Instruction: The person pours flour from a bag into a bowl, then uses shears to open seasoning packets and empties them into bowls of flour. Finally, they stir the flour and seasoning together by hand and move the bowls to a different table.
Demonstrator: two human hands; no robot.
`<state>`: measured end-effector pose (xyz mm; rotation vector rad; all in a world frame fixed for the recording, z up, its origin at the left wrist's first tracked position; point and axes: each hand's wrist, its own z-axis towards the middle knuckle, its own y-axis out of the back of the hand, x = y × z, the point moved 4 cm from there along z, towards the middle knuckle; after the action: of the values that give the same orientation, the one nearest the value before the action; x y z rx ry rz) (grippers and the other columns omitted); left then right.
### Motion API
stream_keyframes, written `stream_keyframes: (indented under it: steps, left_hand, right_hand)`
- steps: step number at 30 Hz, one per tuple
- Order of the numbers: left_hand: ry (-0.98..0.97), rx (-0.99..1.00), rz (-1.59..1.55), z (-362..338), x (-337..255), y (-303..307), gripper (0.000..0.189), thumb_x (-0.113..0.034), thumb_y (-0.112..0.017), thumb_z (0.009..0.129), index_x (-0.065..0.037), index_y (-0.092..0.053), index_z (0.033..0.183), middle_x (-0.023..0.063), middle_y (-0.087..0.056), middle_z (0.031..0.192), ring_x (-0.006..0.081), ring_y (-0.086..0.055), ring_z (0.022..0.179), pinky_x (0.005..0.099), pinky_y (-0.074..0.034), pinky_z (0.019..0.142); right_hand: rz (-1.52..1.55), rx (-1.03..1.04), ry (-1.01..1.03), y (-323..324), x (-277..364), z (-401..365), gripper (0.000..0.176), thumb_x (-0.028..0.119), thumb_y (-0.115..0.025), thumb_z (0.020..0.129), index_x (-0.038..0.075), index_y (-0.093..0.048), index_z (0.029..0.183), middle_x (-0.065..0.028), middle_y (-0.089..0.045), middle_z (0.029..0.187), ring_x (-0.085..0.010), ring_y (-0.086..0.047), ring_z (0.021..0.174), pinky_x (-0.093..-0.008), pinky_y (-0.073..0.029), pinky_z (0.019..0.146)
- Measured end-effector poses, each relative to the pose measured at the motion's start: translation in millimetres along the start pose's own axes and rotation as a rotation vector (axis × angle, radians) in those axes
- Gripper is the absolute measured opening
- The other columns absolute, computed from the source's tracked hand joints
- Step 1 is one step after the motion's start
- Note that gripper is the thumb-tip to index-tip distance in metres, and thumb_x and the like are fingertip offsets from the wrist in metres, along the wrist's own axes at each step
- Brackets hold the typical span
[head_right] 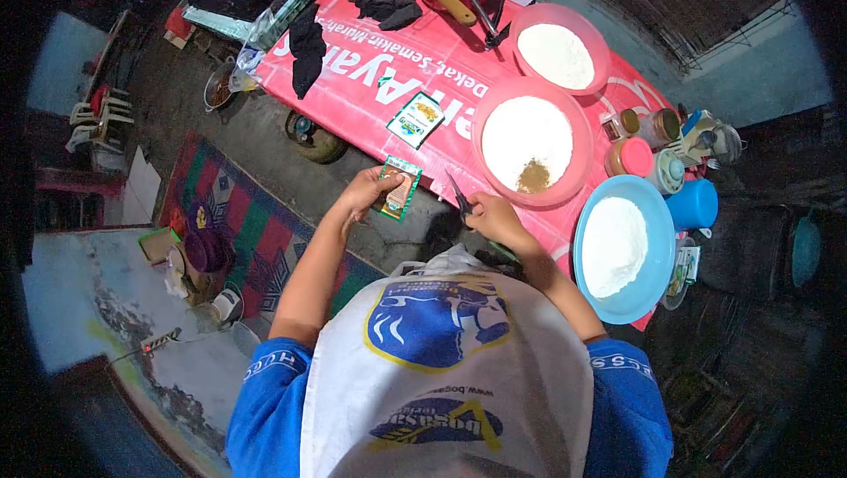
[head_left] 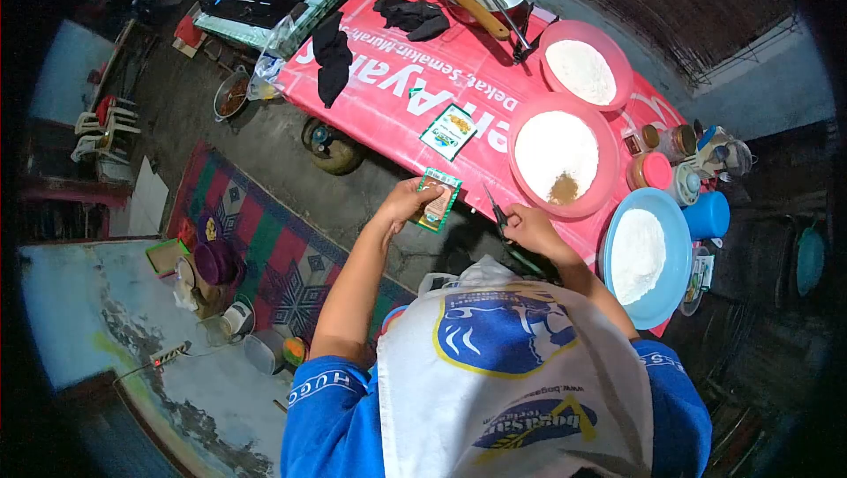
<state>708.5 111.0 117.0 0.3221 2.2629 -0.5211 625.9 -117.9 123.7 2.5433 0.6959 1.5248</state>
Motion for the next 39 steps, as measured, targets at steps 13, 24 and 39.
stream_keyframes:
  steps: [13,24,39]
  left_hand:
    - [0.091,0.157,0.212,17,-18,5,0.02,-0.023,-0.062,0.079,-0.007,-0.061,0.092,0.0009,-0.063,0.079,0.0086,-0.057,0.065,0.0219,-0.043,0.057]
    - [0.075,0.18,0.122,26,-16,4,0.023,-0.021,-0.062,0.08,-0.004,-0.059,0.095,0.0036,-0.063,0.083,0.0108,-0.058,0.071,0.0242,-0.046,0.063]
    - [0.109,0.159,0.267,35,-25,14,0.023,-0.021,-0.065,0.078,-0.003,-0.06,0.092,0.0032,-0.062,0.078,0.0096,-0.057,0.067,0.0237,-0.045,0.06]
  right_hand:
    - [-0.116,0.146,0.128,4,45,11,0.045,0.027,-0.076,0.063,0.007,-0.057,0.098,0.0042,-0.04,0.059,-0.0062,-0.036,0.054,-0.0234,-0.03,0.047]
    - [-0.185,0.138,0.097,3,55,12,0.043,0.03,-0.074,0.065,0.009,-0.058,0.098,0.0048,-0.037,0.055,-0.007,-0.034,0.052,-0.0241,-0.027,0.047]
    - [0.045,0.161,0.13,-12,43,41,0.04,0.025,-0.074,0.065,0.006,-0.061,0.097,0.003,-0.048,0.058,-0.0048,-0.04,0.053,-0.0228,-0.031,0.047]
